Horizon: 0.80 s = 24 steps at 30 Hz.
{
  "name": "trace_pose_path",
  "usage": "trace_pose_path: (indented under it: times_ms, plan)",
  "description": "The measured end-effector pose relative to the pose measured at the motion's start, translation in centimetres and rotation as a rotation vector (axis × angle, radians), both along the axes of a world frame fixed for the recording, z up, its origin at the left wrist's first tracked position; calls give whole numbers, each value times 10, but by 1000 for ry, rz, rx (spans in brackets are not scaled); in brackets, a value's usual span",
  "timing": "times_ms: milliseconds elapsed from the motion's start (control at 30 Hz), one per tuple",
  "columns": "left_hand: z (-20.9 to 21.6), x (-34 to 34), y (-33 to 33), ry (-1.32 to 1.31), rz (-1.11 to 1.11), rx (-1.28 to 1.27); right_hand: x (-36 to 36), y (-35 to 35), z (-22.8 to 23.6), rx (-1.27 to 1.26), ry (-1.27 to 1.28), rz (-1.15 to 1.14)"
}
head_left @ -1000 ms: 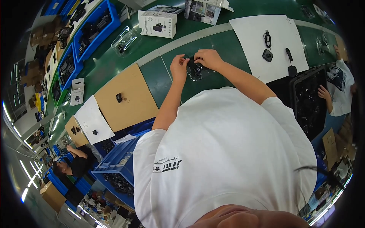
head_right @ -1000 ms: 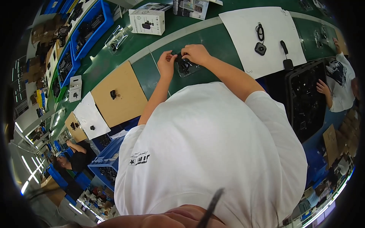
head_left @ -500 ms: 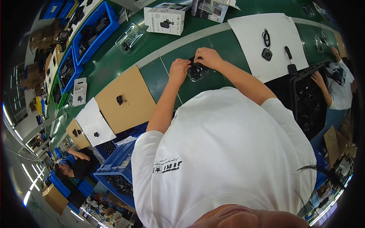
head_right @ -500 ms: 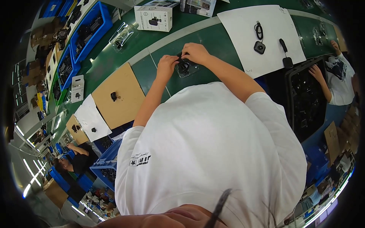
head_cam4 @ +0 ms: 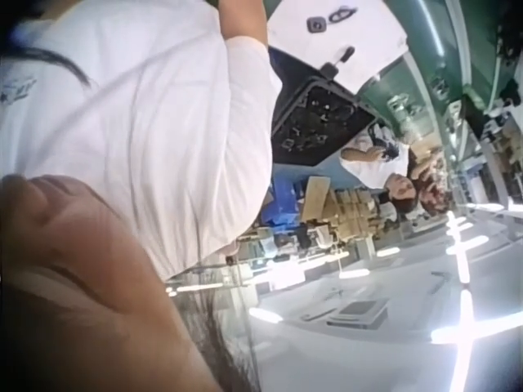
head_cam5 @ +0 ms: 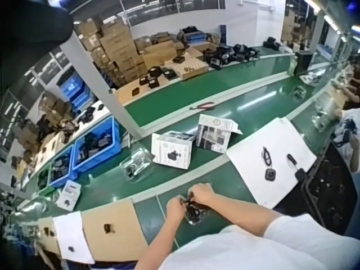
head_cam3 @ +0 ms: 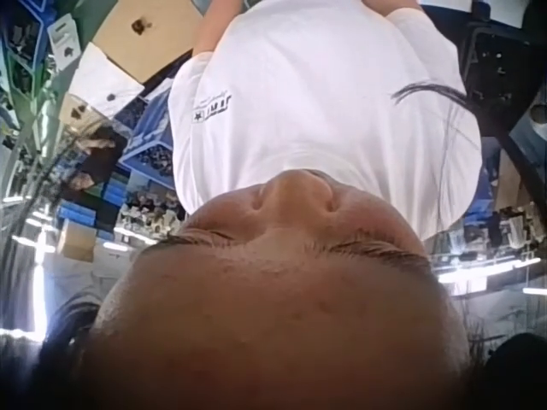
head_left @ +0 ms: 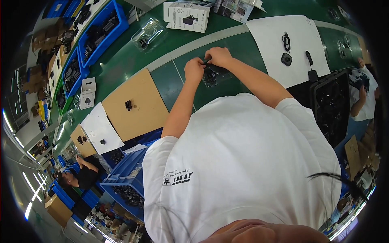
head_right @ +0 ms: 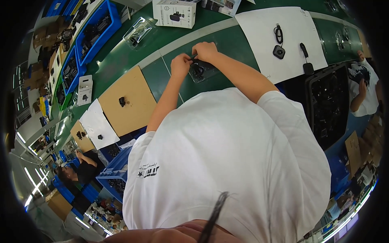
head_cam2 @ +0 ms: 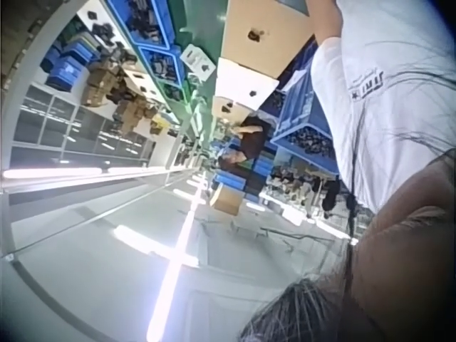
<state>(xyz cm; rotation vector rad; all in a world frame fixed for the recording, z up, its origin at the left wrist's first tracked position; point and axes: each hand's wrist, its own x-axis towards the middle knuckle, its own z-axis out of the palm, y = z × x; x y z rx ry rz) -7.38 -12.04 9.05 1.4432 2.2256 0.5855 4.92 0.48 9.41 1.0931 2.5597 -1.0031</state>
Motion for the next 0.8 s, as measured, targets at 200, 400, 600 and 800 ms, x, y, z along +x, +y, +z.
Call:
trace_pose_path:
  times_ms: [200, 400, 600, 800]
  plan:
    - [-4, -1, 7, -43, 97, -51, 6, -7, 9, 143, -59, 12]
    - [-4, 8, 10, -35, 12, -209, 34, -13, 2, 335, 250, 0]
    - [-4, 7, 10, 87, 12, -154, 77, -31, 40, 402, 462, -11]
    - [-3, 7, 9, -35, -114, -21, 99, -54, 30, 291, 314, 94]
